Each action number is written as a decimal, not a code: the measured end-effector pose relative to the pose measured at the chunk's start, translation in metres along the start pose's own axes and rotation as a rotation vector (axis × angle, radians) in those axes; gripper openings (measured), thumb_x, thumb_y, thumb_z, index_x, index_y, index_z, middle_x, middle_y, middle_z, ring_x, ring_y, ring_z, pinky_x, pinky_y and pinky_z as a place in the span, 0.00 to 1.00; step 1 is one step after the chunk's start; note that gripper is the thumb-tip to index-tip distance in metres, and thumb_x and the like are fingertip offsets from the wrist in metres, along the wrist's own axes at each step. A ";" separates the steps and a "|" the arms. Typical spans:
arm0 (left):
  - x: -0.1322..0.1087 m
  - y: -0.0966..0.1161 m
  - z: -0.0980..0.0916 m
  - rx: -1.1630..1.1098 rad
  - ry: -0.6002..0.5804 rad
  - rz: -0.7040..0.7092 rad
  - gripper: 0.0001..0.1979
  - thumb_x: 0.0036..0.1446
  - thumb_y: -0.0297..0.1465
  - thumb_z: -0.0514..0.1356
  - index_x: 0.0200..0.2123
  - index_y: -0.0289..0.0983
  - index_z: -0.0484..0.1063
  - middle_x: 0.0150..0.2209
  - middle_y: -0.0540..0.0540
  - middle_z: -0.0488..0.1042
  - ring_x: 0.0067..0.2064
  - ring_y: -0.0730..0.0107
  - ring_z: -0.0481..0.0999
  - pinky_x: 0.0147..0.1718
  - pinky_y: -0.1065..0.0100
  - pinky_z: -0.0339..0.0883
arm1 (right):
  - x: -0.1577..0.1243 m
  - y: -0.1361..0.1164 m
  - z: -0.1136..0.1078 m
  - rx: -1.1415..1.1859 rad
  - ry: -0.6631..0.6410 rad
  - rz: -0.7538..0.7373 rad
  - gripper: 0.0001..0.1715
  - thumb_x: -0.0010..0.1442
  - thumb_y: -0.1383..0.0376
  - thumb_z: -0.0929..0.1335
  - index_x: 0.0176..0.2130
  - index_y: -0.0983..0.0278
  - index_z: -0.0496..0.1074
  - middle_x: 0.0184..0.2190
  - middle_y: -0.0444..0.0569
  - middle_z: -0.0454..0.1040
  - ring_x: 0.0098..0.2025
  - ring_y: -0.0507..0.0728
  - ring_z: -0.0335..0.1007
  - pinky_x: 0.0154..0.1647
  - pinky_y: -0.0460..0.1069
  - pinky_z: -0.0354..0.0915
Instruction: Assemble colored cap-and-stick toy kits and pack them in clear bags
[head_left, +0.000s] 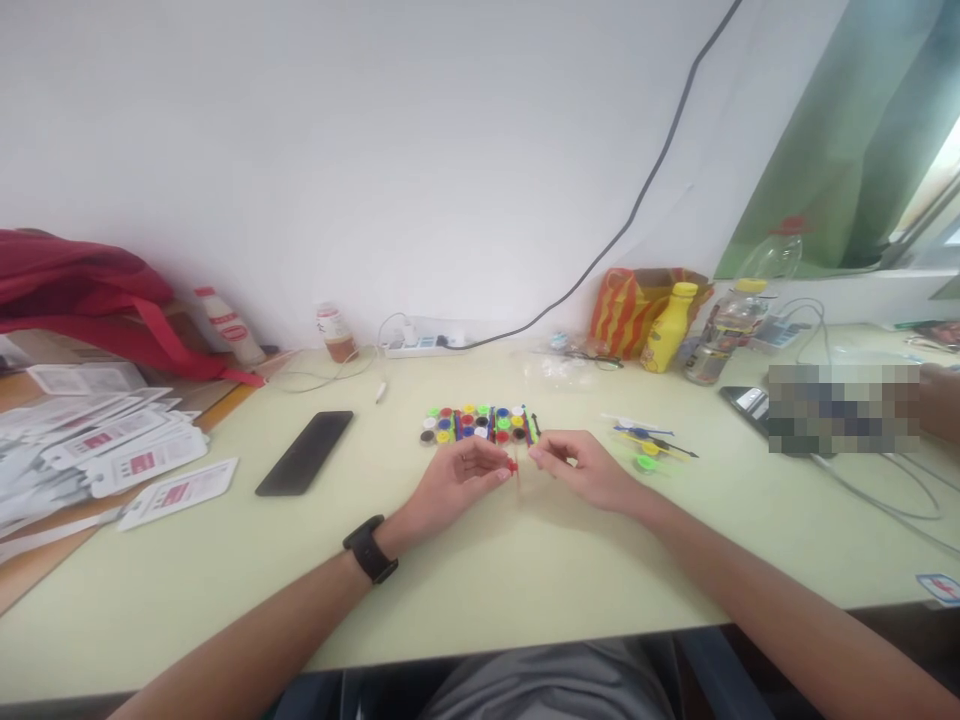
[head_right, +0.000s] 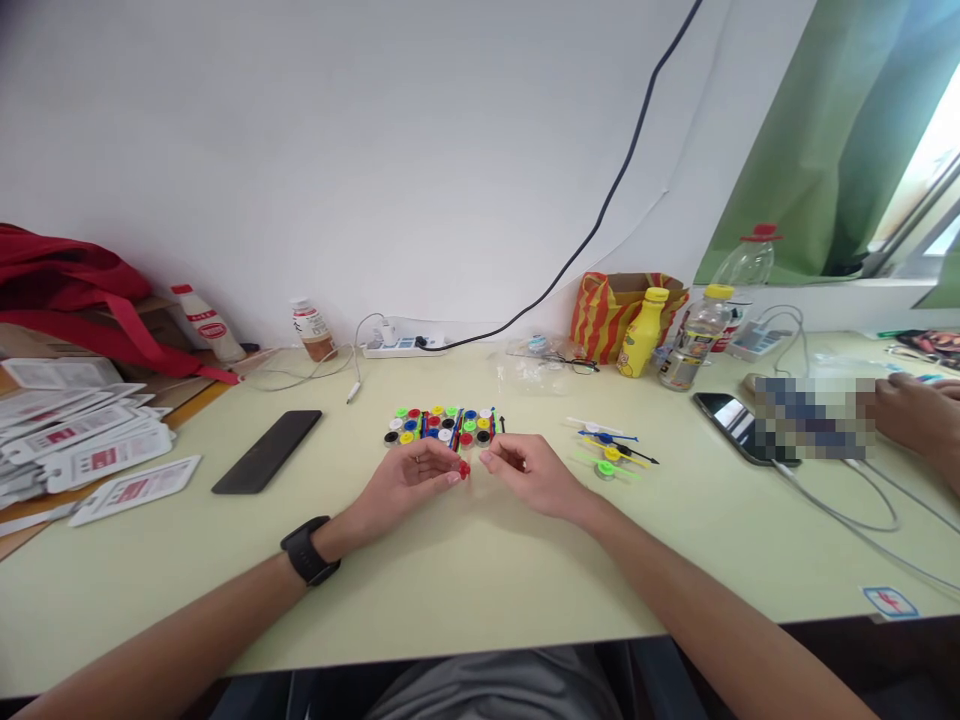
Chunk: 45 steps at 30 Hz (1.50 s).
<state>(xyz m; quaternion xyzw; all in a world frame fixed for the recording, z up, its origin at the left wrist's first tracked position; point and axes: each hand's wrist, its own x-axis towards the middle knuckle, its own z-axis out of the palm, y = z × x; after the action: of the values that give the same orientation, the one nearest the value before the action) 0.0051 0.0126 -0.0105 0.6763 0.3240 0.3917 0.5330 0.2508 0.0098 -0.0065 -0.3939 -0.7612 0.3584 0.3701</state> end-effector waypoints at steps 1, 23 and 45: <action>0.000 0.000 0.000 -0.003 -0.005 -0.003 0.13 0.60 0.37 0.71 0.42 0.35 0.76 0.44 0.41 0.81 0.46 0.61 0.82 0.51 0.59 0.76 | 0.000 0.000 -0.001 -0.003 0.009 0.000 0.24 0.71 0.51 0.64 0.28 0.64 0.65 0.25 0.42 0.63 0.29 0.52 0.57 0.31 0.48 0.55; 0.002 0.004 -0.002 -0.194 0.088 -0.054 0.26 0.47 0.31 0.78 0.43 0.38 0.67 0.40 0.44 0.83 0.43 0.59 0.84 0.44 0.60 0.79 | 0.000 -0.005 -0.006 -0.036 0.120 -0.045 0.25 0.71 0.49 0.64 0.29 0.63 0.69 0.24 0.43 0.65 0.27 0.52 0.58 0.28 0.47 0.56; -0.003 -0.001 0.001 0.310 -0.042 0.071 0.24 0.55 0.38 0.73 0.52 0.39 0.72 0.40 0.44 0.82 0.43 0.61 0.80 0.44 0.62 0.71 | -0.008 -0.011 0.015 -0.189 -0.194 -0.035 0.16 0.70 0.55 0.66 0.34 0.63 0.68 0.26 0.41 0.68 0.28 0.50 0.60 0.29 0.46 0.54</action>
<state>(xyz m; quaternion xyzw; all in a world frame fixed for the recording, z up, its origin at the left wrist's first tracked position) 0.0047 0.0094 -0.0121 0.7698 0.3451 0.3413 0.4147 0.2381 -0.0061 -0.0063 -0.3770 -0.8306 0.3149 0.2623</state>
